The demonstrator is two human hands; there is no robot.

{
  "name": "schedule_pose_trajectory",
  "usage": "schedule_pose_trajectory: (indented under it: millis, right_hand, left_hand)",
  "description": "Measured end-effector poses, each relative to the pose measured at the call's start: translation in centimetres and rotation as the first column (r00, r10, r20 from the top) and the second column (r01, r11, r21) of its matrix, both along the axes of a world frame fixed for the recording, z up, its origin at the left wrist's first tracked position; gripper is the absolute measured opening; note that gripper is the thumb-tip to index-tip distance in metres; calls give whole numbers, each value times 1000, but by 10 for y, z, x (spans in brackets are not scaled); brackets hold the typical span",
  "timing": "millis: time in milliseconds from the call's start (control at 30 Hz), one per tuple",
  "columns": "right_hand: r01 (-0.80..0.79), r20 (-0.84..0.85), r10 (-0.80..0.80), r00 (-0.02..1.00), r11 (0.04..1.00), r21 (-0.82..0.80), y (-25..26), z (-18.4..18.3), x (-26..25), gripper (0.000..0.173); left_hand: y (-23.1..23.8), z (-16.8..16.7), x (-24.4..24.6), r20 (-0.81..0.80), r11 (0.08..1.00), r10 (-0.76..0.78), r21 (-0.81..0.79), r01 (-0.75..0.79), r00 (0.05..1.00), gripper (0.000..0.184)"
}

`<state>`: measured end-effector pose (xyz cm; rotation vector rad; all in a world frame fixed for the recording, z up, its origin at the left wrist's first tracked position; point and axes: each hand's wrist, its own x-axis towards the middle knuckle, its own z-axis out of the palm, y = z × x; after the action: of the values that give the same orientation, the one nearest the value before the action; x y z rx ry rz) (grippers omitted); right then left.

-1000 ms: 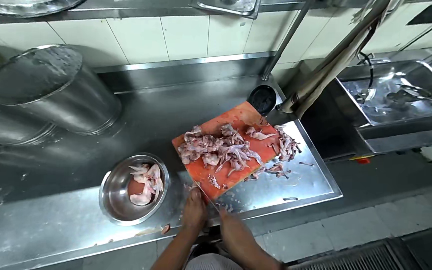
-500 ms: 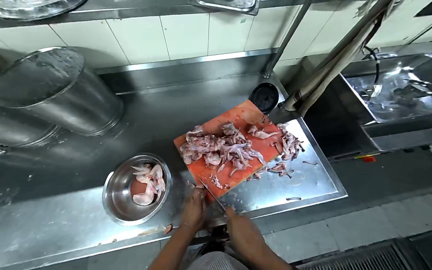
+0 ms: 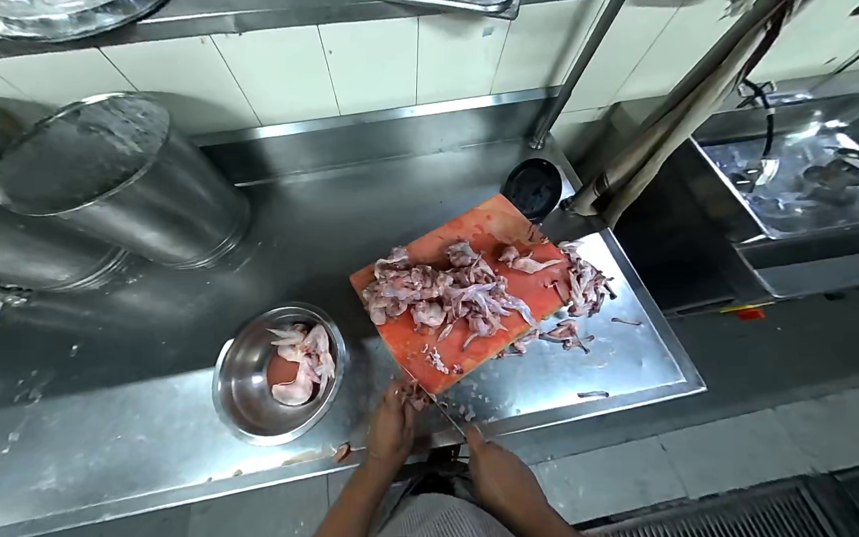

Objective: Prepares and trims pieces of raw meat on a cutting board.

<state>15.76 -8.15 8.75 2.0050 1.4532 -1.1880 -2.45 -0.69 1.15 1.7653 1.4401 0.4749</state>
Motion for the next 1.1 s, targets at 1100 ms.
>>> schedule_pose_trajectory:
  millis: [1100]
  right_hand:
    - [-136,93,106,990,902,409,73,1,-8,41]
  left_hand:
    - [27,141,-71,800,964,169,-12,-267,575,18]
